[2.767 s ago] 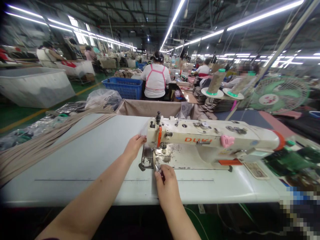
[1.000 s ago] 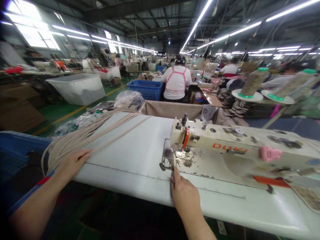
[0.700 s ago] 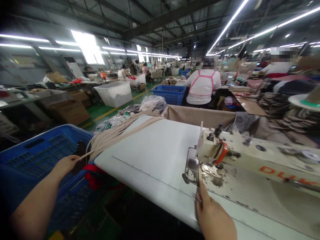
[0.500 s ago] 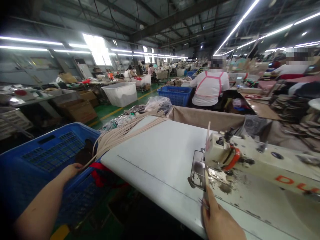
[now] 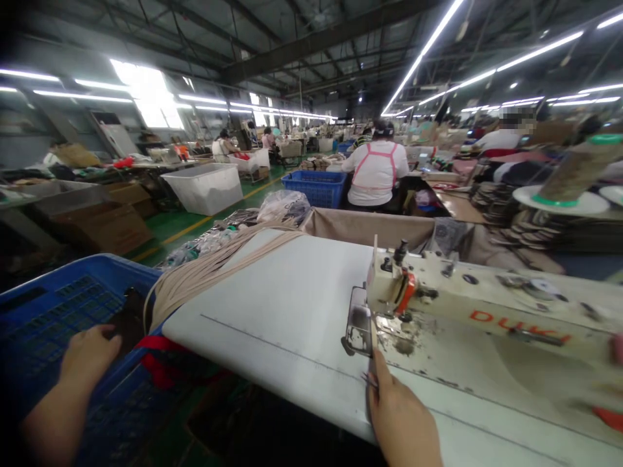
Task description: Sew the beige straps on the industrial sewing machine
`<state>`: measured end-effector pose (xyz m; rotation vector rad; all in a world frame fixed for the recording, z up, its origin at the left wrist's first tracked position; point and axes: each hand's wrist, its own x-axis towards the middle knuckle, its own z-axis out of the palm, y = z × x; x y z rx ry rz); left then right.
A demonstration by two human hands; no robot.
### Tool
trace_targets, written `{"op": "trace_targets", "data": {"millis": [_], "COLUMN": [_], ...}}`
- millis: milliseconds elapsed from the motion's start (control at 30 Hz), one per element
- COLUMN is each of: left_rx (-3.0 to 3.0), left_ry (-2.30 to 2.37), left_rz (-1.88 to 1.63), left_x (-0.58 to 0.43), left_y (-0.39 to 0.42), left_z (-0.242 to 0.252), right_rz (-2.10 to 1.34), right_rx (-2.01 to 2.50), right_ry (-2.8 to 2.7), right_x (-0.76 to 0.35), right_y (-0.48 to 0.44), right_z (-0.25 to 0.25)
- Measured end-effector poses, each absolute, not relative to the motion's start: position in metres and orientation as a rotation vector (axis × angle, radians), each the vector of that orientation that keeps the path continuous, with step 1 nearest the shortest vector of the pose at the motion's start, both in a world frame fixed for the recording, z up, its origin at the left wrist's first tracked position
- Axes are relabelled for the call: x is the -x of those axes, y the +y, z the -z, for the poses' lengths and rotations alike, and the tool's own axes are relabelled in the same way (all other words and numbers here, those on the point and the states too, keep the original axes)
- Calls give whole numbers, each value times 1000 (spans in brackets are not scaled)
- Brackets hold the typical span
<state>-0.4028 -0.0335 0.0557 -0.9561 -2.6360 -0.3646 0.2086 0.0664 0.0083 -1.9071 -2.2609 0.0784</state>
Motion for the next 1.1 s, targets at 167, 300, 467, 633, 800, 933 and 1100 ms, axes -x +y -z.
{"op": "trace_targets", "data": {"millis": [167, 300, 467, 633, 800, 933, 1100], "left_rx": [1076, 1599, 2301, 2820, 2719, 2628, 2583], "left_ry": [-2470, -2150, -1876, -1486, -1343, -1315, -1205], "left_rz": [588, 731, 942, 830, 733, 702, 603], "left_x": [374, 288, 134, 10, -42, -46, -43], "left_y": [-2, 54, 93, 99, 101, 101, 101], "left_z": [-46, -34, -13, -4, -4, -2, 4], "right_rz": [-46, -37, -46, -73, -203, -284, -150], "right_rx": [1952, 1946, 1897, 1833, 1762, 1708, 1842], "right_ry": [-2267, -2263, -2259, -2247, -2189, -2057, -1857], "right_x": [-203, -201, -202, -204, -215, -239, -263], "right_y": [62, 57, 52, 50, 48, 50, 57], "right_z": [-22, -28, -29, -25, -21, -18, -13]}}
